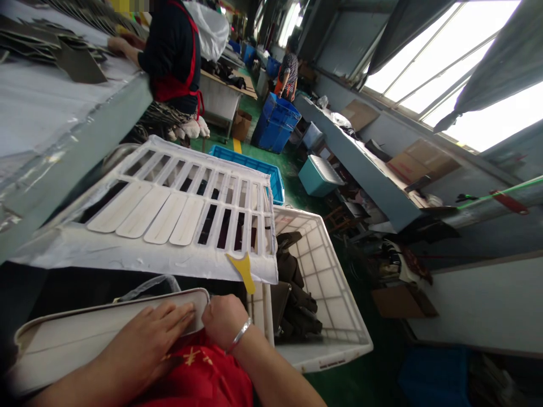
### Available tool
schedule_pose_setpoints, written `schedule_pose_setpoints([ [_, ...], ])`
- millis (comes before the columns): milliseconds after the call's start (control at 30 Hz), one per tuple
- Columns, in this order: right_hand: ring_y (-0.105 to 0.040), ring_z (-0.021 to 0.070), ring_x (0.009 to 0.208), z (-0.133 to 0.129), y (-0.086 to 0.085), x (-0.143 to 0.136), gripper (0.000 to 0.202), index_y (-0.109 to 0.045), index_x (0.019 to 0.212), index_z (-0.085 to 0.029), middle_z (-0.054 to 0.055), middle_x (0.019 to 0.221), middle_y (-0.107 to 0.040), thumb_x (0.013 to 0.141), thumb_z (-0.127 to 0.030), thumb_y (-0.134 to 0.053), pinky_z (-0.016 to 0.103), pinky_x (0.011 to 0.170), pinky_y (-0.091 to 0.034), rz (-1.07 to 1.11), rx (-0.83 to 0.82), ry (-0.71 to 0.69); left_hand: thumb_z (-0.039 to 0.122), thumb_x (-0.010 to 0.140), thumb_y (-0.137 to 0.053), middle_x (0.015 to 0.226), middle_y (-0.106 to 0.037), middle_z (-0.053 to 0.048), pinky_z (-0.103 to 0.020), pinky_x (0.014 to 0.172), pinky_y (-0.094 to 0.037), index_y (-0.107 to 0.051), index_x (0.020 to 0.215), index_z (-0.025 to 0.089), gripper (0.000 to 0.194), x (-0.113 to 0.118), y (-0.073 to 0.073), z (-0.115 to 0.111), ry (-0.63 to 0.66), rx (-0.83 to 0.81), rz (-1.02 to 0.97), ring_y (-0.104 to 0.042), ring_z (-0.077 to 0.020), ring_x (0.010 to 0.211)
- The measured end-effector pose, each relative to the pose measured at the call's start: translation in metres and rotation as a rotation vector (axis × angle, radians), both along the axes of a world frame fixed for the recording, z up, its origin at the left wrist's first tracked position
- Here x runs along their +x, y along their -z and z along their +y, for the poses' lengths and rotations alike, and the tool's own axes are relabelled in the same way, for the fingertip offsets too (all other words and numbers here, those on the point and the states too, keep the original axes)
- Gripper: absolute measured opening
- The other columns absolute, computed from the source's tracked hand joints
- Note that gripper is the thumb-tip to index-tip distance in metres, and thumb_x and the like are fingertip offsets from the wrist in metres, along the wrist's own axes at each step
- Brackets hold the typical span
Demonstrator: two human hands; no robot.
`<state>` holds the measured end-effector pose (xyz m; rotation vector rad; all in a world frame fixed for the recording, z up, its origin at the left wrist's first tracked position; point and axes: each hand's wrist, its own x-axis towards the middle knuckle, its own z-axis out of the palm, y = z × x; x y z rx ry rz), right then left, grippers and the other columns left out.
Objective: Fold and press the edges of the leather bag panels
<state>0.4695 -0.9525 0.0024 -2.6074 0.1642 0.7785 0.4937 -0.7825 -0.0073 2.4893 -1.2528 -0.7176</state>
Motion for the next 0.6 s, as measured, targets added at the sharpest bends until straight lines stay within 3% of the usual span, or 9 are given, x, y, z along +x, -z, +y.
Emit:
schedule_pose_setpoints([
  [167, -0.059, 0.0164, 0.052, 0.002, -0.002, 0.003, 0.028, -0.056, 0.065, -0.013, 0.007, 0.051, -0.058, 0.086, -0.020, -0.038, 0.024, 0.049, -0.037, -0.074, -0.036, -0.130, 0.028, 0.076, -0.051, 0.138, -0.045, -0.007, -0.049, 0.093, -0.037, -0.047, 0.129, 0.016, 0.054, 0.001, 0.001, 0.002, -0.001, -0.008, -0.004, -0.041, -0.0324, 0.118],
  [233, -0.060, 0.0182, 0.056, -0.004, 0.004, 0.003, 0.028, -0.050, 0.062, -0.014, 0.007, 0.052, -0.058, 0.086, -0.023, -0.040, 0.025, 0.051, -0.039, -0.058, 0.065, -0.113, 0.027, 0.075, -0.052, 0.137, -0.045, -0.008, -0.049, 0.093, -0.037, -0.048, 0.129, 0.016, 0.055, 0.002, -0.001, 0.003, 0.006, -0.003, 0.002, -0.041, -0.0328, 0.118],
  [367, -0.060, 0.0145, 0.048, -0.023, 0.025, 0.003, 0.029, -0.044, 0.072, -0.016, 0.002, 0.054, -0.058, 0.090, -0.036, -0.035, 0.023, 0.049, -0.043, 0.324, 0.676, 0.282, 0.029, 0.075, -0.054, 0.136, -0.046, -0.008, -0.050, 0.091, -0.038, -0.052, 0.126, 0.019, 0.052, 0.001, -0.004, 0.005, 0.005, -0.021, -0.002, -0.043, -0.0331, 0.117],
  [433, -0.059, 0.0131, 0.044, -0.032, 0.037, 0.003, 0.030, -0.044, 0.076, -0.016, 0.002, 0.056, -0.060, 0.088, -0.044, -0.041, 0.022, 0.046, -0.044, 0.489, 0.927, 0.442, 0.031, 0.075, -0.055, 0.136, -0.046, -0.007, -0.050, 0.092, -0.037, -0.053, 0.125, 0.019, 0.051, 0.000, -0.003, 0.006, -0.003, -0.028, 0.000, -0.042, -0.0330, 0.117],
  [500, -0.058, 0.0122, 0.042, -0.037, 0.046, 0.005, 0.034, -0.045, 0.076, -0.015, 0.001, 0.056, -0.061, 0.080, -0.048, -0.053, 0.021, 0.044, -0.044, 0.535, 1.012, 0.509, 0.033, 0.076, -0.056, 0.136, -0.046, -0.007, -0.050, 0.092, -0.037, -0.053, 0.125, 0.019, 0.051, 0.001, -0.002, 0.007, 0.000, -0.023, 0.011, -0.042, -0.0330, 0.117],
  [600, -0.058, 0.0113, 0.041, -0.037, 0.049, 0.012, 0.031, -0.045, 0.072, -0.015, 0.001, 0.052, -0.061, 0.079, -0.042, -0.059, 0.020, 0.046, -0.046, 0.573, 0.958, 0.495, 0.033, 0.076, -0.055, 0.136, -0.046, -0.008, -0.051, 0.091, -0.037, -0.052, 0.125, 0.019, 0.051, 0.003, 0.001, 0.006, 0.020, -0.007, 0.022, -0.042, -0.0337, 0.117],
])
